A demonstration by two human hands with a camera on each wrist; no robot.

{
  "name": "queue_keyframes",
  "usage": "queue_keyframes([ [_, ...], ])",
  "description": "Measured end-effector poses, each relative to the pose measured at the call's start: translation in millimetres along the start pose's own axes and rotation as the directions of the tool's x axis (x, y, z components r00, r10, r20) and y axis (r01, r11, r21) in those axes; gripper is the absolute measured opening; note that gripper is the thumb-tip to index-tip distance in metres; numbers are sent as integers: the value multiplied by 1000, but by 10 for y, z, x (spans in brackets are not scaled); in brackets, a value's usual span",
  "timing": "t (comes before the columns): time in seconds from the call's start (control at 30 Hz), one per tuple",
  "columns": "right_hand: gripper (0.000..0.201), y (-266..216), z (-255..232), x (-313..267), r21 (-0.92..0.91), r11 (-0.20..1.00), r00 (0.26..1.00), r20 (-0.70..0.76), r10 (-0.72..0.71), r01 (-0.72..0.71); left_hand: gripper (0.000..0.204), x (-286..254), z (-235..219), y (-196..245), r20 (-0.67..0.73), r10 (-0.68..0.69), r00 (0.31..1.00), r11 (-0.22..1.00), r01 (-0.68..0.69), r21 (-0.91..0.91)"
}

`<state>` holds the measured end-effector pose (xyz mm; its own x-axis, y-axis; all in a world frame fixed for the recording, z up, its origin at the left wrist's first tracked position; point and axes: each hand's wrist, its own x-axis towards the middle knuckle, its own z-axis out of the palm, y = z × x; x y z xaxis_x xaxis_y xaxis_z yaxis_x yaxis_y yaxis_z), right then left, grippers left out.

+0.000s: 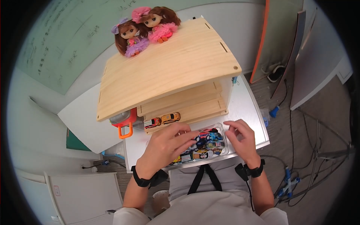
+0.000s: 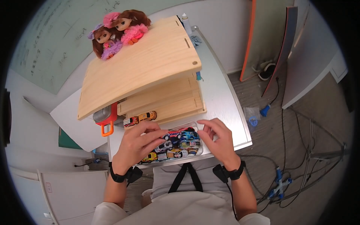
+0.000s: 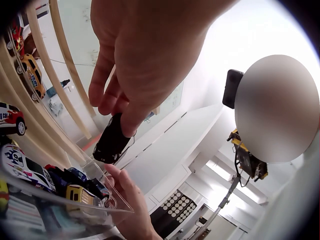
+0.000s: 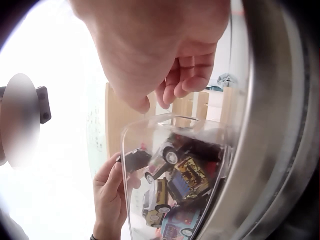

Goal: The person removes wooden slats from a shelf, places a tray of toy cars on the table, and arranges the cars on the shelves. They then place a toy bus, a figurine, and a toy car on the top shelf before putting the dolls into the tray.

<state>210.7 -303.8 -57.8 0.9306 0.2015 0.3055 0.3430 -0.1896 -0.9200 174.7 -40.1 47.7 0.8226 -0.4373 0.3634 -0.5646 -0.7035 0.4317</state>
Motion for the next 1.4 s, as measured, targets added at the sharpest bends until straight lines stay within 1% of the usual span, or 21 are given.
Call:
queue_keyframes([
  [0.1, 40, -305, -66, -14, -147, 983, 987, 130, -93, 112, 29, -77, 53, 52, -52, 48, 997, 996, -52, -72],
  [0.2, 49, -620, -16, 53, -224, 917, 927, 262, -270, 330, 28, -119, 119, 135, -110, 102, 989, 990, -112, -87],
  [0.23, 47, -697, 26, 62, -250, 895, 911, 291, -294, 369, 28, -127, 155, 162, -138, 145, 980, 981, -160, -110],
  [0.3, 43, -688, 81, 53, -267, 861, 877, 347, -333, 432, 30, -170, 207, 190, -220, 135, 966, 982, -161, -103],
  [0.37, 38, -713, 109, 26, -255, 861, 857, 407, -316, 439, 29, -221, 183, 231, -176, 78, 981, 974, -112, -195],
  [0.43, 35, -768, 140, -14, -165, 968, 935, 331, -126, 189, 31, -324, 122, 201, -230, 48, 972, 973, -97, -208],
  [0.5, 33, -741, 77, 2, -203, 950, 931, 327, -162, 236, 36, -491, 48, 102, -307, -23, 951, 982, -37, -187],
  [0.6, 29, -456, -134, -13, -301, 946, 992, 85, -95, 116, 24, -801, -153, -87, -419, -187, 888, 956, 67, -285],
  [0.63, 29, -369, -176, -18, -308, 943, 991, 93, -100, 124, 20, -923, -193, -128, -447, -294, 845, 935, 158, -317],
  [0.67, 29, -279, -209, -17, -280, 959, 999, -3, -42, 40, 16, -1048, -228, -166, -469, -397, 789, 903, 244, -353],
  [0.7, 29, -224, -250, -7, -245, 969, 995, -95, 19, -42, 11, -1188, -210, -268, -521, -419, 743, 903, 283, -323],
  [0.73, 30, -207, -301, 4, -370, 929, 998, -42, -55, 36, 7, -1327, -151, -391, -570, -440, 694, 898, 325, -297],
  [0.77, 30, -145, -340, 1, -377, 926, 998, -33, -55, 39, 7, -1454, -94, -498, -572, -447, 688, 894, 327, -306],
  [0.83, 30, 24, -391, -47, -454, 888, 993, -56, -108, 71, 6, -1658, 30, -662, -555, -639, 533, 770, 445, -458],
  [0.9, 32, 113, -391, -98, -537, 839, 995, 13, -97, 88, 14, -1730, 136, -765, -547, -668, 505, 744, 480, -465],
  [0.97, 34, 127, -378, -128, -608, 785, 993, 83, -83, 117, 18, -1781, 231, -845, -434, -778, 454, 625, 487, -610],
  [1.03, 41, 94, -378, -183, -597, 773, 975, 177, -136, 216, 20, -1760, 231, -871, -385, -798, 464, 596, 504, -625],
  [1.17, 47, 132, -397, -214, -545, 829, 988, 143, -56, 126, 23, -1670, 193, -908, -292, -815, 501, 560, 550, -619],
  [1.2, 47, 118, -372, -205, -546, 828, 988, 145, -53, 124, 23, -1675, 202, -925, -289, -817, 499, 557, 552, -621],
  [1.27, 42, 86, -296, -176, -558, 827, 997, 20, -75, 73, 23, -1697, 236, -959, -266, -850, 456, 499, 532, -684],
  [1.4, 39, 147, -293, -157, -598, 801, 999, 50, 23, 11, 23, -1692, 238, -957, -254, -858, 447, 483, 532, -695],
])
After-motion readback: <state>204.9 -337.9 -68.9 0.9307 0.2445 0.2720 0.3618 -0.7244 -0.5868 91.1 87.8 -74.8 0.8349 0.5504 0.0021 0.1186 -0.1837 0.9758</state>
